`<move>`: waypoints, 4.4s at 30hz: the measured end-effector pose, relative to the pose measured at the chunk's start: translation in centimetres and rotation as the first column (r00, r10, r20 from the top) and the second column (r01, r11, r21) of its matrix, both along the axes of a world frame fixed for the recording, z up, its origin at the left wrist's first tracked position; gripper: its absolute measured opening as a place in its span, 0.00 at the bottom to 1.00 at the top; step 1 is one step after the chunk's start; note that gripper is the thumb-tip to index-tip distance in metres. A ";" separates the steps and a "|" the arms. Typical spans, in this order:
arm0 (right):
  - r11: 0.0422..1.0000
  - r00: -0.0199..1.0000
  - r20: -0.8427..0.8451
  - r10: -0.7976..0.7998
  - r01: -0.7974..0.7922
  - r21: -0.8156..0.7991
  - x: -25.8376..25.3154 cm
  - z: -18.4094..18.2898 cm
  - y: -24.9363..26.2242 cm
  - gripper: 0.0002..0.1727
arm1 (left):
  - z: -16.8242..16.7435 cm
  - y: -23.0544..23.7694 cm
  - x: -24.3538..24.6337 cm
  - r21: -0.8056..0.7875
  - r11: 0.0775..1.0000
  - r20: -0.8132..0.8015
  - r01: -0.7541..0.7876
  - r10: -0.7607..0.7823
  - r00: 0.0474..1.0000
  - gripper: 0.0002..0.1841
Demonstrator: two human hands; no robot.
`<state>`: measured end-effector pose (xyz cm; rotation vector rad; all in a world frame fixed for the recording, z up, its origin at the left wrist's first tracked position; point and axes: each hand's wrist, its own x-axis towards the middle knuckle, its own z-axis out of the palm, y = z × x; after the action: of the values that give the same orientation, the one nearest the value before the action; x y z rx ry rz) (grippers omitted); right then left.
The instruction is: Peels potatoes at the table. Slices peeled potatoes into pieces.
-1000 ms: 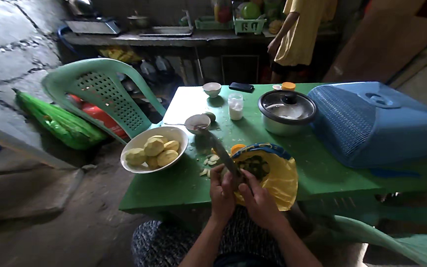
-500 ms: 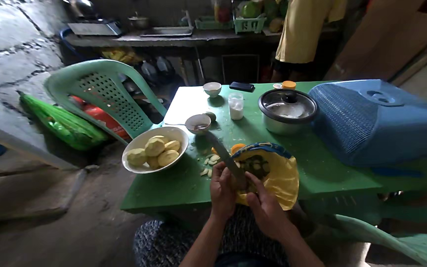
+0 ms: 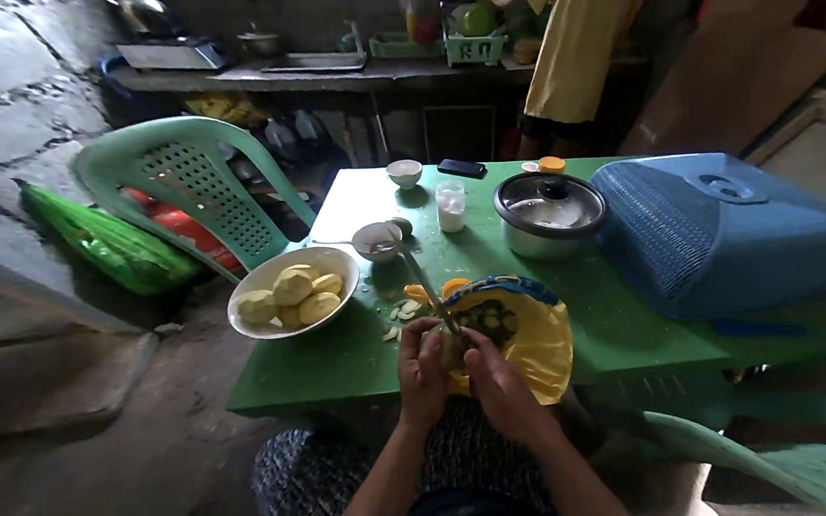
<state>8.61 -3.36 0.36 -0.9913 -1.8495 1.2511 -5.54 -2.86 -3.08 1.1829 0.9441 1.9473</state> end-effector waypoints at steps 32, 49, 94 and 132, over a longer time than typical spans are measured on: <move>0.777 0.914 0.199 -0.355 0.170 0.607 -0.1 -3.3 -3.7 0.49 | 4.2 -2.0 1.4 -0.146 0.950 0.717 0.278 -0.092 0.691 0.28; 0.699 0.872 0.187 -0.452 0.216 0.681 -0.5 -3.3 -3.2 0.49 | 3.5 -3.2 2.0 -0.130 0.981 0.555 0.147 -0.051 0.830 0.13; 0.971 0.975 0.204 -0.083 0.033 0.237 0.1 -0.2 -1.2 0.46 | 2.5 -1.0 1.4 -0.076 0.995 0.370 0.060 -0.028 0.928 0.21; 0.928 0.960 0.195 -0.200 0.122 0.353 0.3 -0.5 -2.2 0.47 | 2.3 -1.1 2.5 -0.087 0.995 0.325 -0.042 0.068 0.943 0.11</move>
<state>8.87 -5.58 -0.15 -1.1016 -2.0227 0.7109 -3.08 -3.96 -0.77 0.7615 0.8734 2.0504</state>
